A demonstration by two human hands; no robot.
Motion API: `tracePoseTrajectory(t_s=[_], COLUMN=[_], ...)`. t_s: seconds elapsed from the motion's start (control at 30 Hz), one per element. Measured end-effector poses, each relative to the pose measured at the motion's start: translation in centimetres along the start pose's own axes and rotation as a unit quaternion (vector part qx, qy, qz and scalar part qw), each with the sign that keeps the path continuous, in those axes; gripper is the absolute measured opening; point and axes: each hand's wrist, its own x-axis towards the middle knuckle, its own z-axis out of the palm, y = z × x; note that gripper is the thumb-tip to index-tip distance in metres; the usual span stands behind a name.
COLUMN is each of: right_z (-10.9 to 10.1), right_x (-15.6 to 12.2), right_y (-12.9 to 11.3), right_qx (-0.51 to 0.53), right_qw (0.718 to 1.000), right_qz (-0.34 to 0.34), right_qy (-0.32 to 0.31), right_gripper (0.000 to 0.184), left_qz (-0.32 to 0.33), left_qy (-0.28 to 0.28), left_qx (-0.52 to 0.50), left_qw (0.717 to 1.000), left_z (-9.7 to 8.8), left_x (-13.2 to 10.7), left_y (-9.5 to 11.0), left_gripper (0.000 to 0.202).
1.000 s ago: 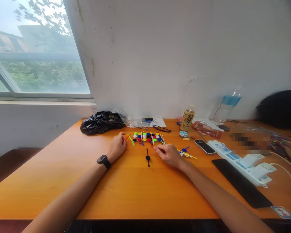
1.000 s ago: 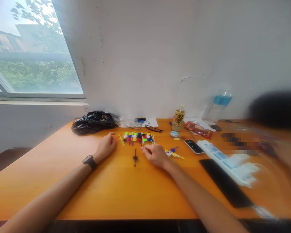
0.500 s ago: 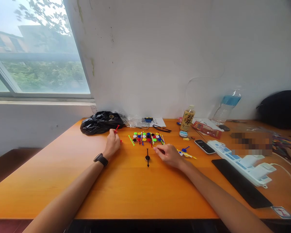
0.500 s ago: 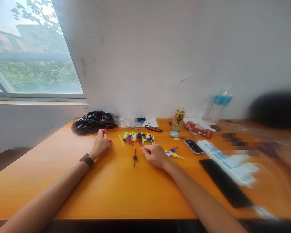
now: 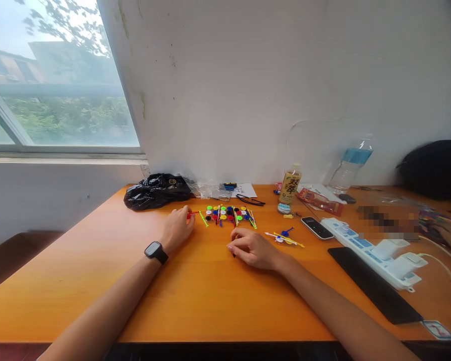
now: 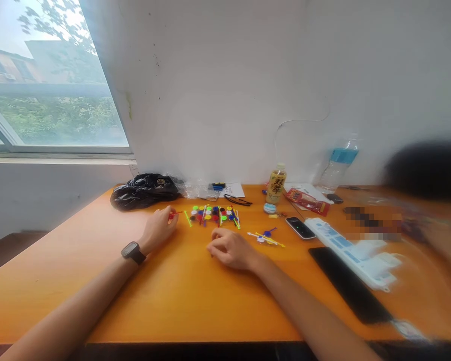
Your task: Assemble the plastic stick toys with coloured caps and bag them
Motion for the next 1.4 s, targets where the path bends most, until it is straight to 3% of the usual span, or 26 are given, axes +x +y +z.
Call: tracePoseTrajectory(t_s=[0.1,0.2,0.37,0.53,0.63,0.77,0.87,1.07,1.23,1.4], right_z=[-0.9,-2.1,-4.0,-5.9,-6.2,-4.5,-2.1,1.8,1.8,2.3], right_x=[-0.3,-0.6,-1.3,-2.1,-1.9,-0.7,0.2,0.9,1.2,1.4], right_y=[0.6,1.2,2.1,3.2,3.2,1.9,0.6,0.3,1.3,1.7], right_qx=[-0.019,-0.071,-0.156,-0.225,-0.226,-0.117,0.050,0.267,0.323,0.377], right_qw=[0.999,0.996,0.977,0.943,0.948,0.982,0.991,0.955,0.928,0.902], right_qz=[0.039,0.055,0.127,0.218,0.212,0.143,0.107,0.101,0.124,0.167], right_qy=[-0.003,-0.026,-0.067,-0.108,-0.074,0.045,0.069,0.083,0.134,0.126], right_gripper=[0.021,0.012,0.010,0.012,0.011,0.008,0.019,0.026,0.030,0.037], left_qz=[0.067,0.149,0.268,0.275,0.259,0.222,0.211,0.201,0.235,0.238], left_qy=[0.003,-0.052,-0.127,-0.148,-0.149,-0.161,-0.159,-0.144,-0.136,-0.134], left_qx=[-0.122,-0.209,-0.237,-0.256,-0.258,-0.282,-0.302,-0.331,-0.300,-0.289], left_qw=[0.990,0.965,0.925,0.915,0.919,0.919,0.916,0.911,0.914,0.918], left_z=[-0.1,0.4,1.9,1.9,1.6,1.2,1.0,0.8,1.2,1.9], left_x=[-0.8,-2.1,-4.0,-4.4,-4.4,-4.4,-4.3,-4.2,-4.2,-3.8], left_y=[1.9,4.3,7.2,7.3,7.0,7.1,7.1,7.2,7.2,6.8], left_gripper=[0.018,0.019,0.018,0.040,0.045,0.034,0.025,0.028,0.035,0.018])
